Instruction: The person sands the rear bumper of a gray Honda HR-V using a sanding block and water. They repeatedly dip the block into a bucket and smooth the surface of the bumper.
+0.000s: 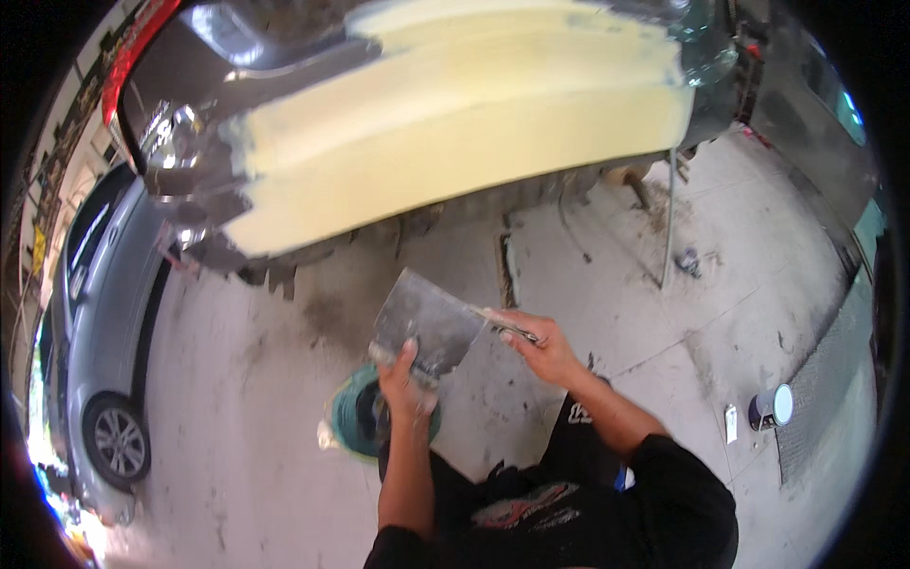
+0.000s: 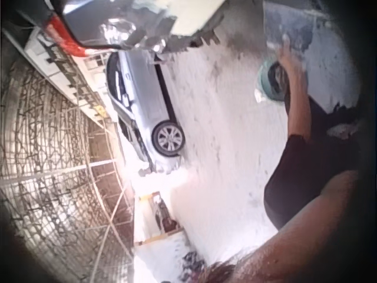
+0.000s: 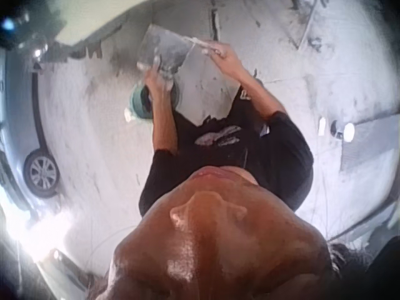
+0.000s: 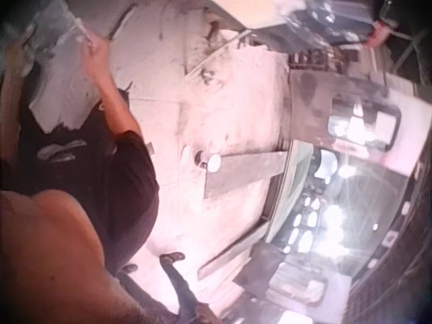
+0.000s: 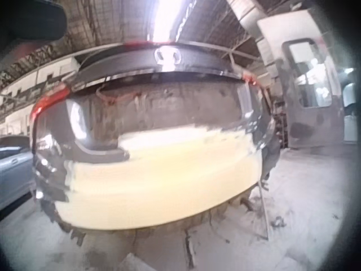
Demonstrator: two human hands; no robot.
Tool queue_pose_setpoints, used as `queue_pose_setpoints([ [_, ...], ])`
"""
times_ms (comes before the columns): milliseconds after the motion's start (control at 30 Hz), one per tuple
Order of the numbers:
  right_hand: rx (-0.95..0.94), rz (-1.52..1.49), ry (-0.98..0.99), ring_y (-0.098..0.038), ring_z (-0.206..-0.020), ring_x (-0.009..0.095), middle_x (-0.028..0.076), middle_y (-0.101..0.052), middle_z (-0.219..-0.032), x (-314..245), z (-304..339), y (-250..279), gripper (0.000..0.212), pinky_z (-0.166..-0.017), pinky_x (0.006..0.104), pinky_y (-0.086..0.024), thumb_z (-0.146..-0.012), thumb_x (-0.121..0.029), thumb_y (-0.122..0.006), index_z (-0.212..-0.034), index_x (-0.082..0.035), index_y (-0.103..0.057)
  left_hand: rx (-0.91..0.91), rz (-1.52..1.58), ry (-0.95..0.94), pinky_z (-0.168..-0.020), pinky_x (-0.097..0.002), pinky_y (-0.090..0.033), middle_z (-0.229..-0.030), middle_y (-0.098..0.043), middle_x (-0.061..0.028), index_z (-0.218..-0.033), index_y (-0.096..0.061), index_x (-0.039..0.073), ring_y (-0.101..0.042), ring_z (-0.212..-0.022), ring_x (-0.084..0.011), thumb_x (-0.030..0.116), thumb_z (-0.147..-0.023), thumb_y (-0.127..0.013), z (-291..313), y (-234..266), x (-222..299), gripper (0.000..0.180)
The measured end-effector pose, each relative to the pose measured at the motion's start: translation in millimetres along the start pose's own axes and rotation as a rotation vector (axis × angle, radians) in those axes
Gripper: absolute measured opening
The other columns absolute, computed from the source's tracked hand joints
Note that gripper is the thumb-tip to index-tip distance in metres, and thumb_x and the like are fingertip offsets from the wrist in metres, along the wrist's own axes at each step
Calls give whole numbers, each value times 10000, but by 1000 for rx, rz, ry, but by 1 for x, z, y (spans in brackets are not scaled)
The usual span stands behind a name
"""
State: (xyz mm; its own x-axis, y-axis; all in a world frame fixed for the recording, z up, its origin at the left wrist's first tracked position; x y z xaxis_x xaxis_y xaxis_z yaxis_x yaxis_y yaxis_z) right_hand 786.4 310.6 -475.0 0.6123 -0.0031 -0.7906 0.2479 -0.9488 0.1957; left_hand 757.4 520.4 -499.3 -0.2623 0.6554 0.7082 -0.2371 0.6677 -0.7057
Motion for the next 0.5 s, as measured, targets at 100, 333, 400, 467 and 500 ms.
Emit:
queue_pose_setpoints([
  [100,-240,360,-148,-605,-975,312,156,-644,-1098,35,4,19,512,-843,368,-466,-768,93,-533,-1235,-105,-605,-33,61,-60,-888,-408,-495,-1126,-600,-100,-1218,-508,15,-605,-1007,-255,4,-843,-610,1,-11,7,389],
  [333,-82,751,110,-507,-1137,291,75,-573,-1219,-21,10,-10,558,-886,427,-371,-666,65,-592,-1167,-174,-650,6,-185,-133,-846,-366,-498,-1093,-620,-87,-1147,-565,15,-605,-979,-208,23,-850,-614,-2,4,-4,301],
  [400,-146,785,103,-499,-1143,278,60,-564,-1223,-21,4,-11,568,-882,418,-360,-667,51,-597,-1181,-189,-641,-152,-301,-59,-848,-318,-470,-1060,-634,-67,-1097,-600,-4,-592,-955,-164,28,-848,-624,1,4,-7,252],
  [467,-93,787,133,-507,-1145,278,63,-574,-1217,-24,-13,-9,593,-864,394,-354,-659,74,-568,-1189,-182,-640,-241,-458,84,-861,-344,-482,-1066,-630,-77,-1110,-588,7,-597,-986,-189,21,-842,-614,3,1,-2,269],
  [500,-65,786,147,-511,-1145,278,64,-579,-1214,-25,-20,-7,606,-855,381,-351,-655,86,-553,-1193,-178,-640,-286,-540,156,-867,-357,-487,-1069,-629,-82,-1116,-582,13,-600,-1001,-201,18,-840,-610,5,-1,-1,278],
])
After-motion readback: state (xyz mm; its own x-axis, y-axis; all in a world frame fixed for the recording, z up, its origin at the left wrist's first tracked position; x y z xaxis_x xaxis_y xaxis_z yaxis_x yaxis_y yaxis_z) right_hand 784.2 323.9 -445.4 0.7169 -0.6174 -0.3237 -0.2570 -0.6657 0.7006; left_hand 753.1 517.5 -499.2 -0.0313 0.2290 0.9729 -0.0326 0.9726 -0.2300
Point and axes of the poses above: each hand's wrist, its own z-axis away from the middle knuckle, its own y-axis out of the back of the hand, x = y × z, the point moved 3 cm from there along -z, towards the middle knuckle
